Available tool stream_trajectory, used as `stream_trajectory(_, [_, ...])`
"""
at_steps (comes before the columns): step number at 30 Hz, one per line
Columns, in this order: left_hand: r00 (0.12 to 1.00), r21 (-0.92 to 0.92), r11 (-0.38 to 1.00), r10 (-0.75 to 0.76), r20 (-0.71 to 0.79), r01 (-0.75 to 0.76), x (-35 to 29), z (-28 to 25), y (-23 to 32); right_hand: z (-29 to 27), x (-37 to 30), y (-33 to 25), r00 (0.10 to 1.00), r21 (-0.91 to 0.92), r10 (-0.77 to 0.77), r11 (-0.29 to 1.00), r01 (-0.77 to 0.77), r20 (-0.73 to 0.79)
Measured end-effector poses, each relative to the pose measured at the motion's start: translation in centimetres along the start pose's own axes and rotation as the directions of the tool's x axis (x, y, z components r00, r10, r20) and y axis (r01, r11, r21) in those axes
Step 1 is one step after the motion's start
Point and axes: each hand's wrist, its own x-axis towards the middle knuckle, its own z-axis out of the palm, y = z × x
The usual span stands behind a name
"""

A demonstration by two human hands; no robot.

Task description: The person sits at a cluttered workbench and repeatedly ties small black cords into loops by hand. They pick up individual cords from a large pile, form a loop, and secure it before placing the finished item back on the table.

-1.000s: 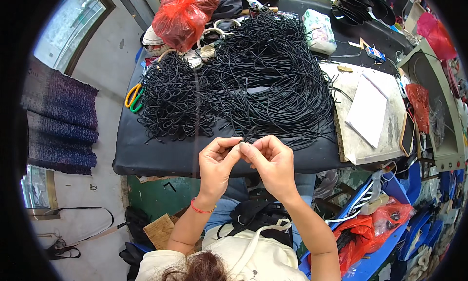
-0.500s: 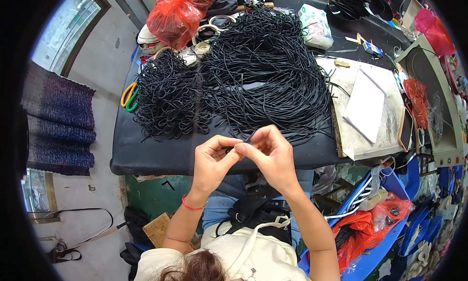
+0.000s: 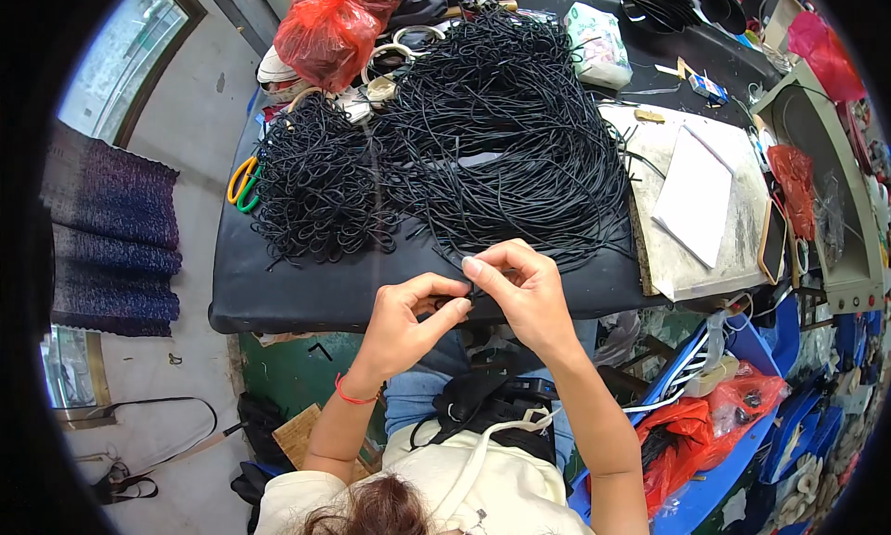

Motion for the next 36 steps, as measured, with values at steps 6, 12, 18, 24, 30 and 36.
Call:
stream_trajectory(6, [0.999,-0.129,0.991,-0.016,0.032,0.02,-0.3,0.6,-1.0,1.2,-0.7,-0.3,0.99,0.083,0.104,0.992,-0.096,-0.094])
stream_trajectory(12, [0.994,-0.151,0.984,-0.086,0.06,0.094,-0.1,-0.6,-0.7,-0.1,-0.4,-0.8,0.94,0.139,0.339,0.933,-0.331,-0.039])
stream_trajectory(18, [0.973,-0.103,0.987,-0.1,0.206,0.123,0.2,-1.3,0.0,0.3,-1.3,-0.3,0.977,0.063,0.142,0.986,-0.153,0.159])
stream_trajectory(24, [0.963,-0.344,0.917,-0.125,0.24,0.205,0.1,-0.9,-0.1,0.8,-1.3,-0.3,0.975,0.154,0.149,0.973,-0.174,0.162])
stream_trajectory(30, [0.993,-0.499,0.858,-0.101,0.059,0.117,-0.4,0.5,-0.9,2.1,-1.6,-0.3,0.994,0.116,0.03,0.993,-0.018,-0.106])
stream_trajectory(36, [0.998,-0.373,0.927,0.016,-0.058,-0.036,-0.9,1.7,-1.2,2.6,-0.6,0.5,0.968,0.269,0.117,0.962,-0.054,-0.222])
